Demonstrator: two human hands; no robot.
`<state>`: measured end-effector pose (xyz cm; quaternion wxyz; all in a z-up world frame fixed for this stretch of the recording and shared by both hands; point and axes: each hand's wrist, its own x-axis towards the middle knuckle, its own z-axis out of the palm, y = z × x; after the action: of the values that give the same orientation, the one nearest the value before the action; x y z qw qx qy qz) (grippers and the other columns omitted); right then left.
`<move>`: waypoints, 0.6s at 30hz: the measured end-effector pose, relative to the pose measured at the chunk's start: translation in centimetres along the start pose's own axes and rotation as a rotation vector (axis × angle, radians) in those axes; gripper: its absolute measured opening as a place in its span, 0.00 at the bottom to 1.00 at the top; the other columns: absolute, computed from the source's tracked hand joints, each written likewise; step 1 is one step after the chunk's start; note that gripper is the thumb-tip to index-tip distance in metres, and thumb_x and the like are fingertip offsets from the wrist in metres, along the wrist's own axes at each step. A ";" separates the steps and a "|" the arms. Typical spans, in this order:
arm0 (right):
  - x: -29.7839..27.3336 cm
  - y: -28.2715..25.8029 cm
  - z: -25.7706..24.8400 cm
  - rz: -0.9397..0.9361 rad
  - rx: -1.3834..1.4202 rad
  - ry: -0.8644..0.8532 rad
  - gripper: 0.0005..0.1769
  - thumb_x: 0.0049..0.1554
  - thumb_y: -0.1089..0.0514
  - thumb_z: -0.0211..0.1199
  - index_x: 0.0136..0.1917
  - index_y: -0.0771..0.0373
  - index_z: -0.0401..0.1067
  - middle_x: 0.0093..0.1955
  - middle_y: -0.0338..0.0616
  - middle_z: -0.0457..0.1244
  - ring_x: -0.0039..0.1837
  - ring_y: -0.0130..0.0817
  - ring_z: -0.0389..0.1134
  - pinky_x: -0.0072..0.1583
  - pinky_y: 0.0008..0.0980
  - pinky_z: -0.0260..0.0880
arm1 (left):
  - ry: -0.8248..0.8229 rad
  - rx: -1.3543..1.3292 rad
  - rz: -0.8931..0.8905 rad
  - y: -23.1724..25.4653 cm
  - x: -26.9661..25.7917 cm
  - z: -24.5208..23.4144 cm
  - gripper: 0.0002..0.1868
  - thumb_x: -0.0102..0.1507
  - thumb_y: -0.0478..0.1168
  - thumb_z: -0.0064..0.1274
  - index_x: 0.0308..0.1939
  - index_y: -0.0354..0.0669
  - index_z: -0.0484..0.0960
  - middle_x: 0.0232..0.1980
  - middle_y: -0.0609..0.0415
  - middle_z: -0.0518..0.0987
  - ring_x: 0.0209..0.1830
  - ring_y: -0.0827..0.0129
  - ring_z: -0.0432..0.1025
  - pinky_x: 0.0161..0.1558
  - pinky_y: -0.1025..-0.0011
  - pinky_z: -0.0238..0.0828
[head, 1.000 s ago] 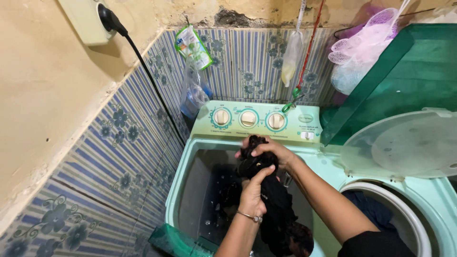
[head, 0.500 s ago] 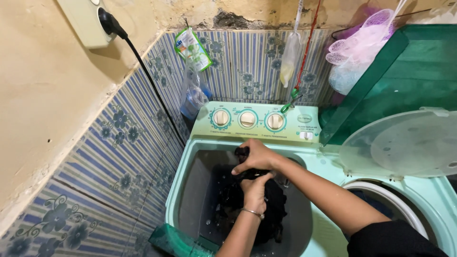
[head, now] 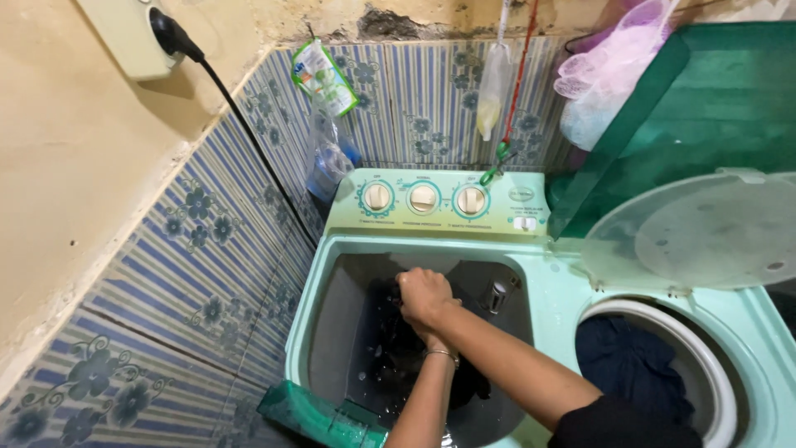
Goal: Hand wash several items of clothing in a twin-tub washing machine basin.
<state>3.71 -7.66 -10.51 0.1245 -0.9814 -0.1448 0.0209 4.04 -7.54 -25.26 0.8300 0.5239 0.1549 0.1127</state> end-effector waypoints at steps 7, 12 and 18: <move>-0.2 1.0 3.7 0.105 -0.014 0.014 0.15 0.45 0.59 0.72 0.48 0.60 0.79 0.53 0.55 0.69 0.55 0.54 0.72 0.54 0.48 0.75 | -0.078 0.079 0.122 -4.6 0.7 -3.6 0.28 0.57 0.39 0.56 0.62 0.43 0.72 0.58 0.53 0.79 0.55 0.65 0.74 0.56 0.67 0.70; 0.7 4.8 3.1 -0.201 0.335 0.161 0.47 0.40 0.42 0.82 0.64 0.65 0.66 0.57 0.62 0.66 0.61 0.61 0.67 0.62 0.50 0.68 | -0.141 0.125 0.219 -8.9 4.6 -4.8 0.31 0.59 0.41 0.53 0.67 0.45 0.69 0.61 0.53 0.78 0.59 0.62 0.73 0.60 0.65 0.69; -4.0 9.4 -1.9 -0.052 1.055 0.252 0.68 0.42 0.38 0.78 0.83 0.51 0.40 0.69 0.52 0.59 0.70 0.40 0.62 0.67 0.40 0.64 | -0.303 -0.026 0.030 8.2 -0.7 -1.5 0.47 0.49 0.30 0.68 0.69 0.42 0.59 0.62 0.51 0.74 0.60 0.61 0.71 0.61 0.64 0.69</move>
<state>2.69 -17.95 -10.98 0.6170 -0.7767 -0.1227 -0.0300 2.66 -3.03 -18.37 0.8488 0.5263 0.0185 0.0470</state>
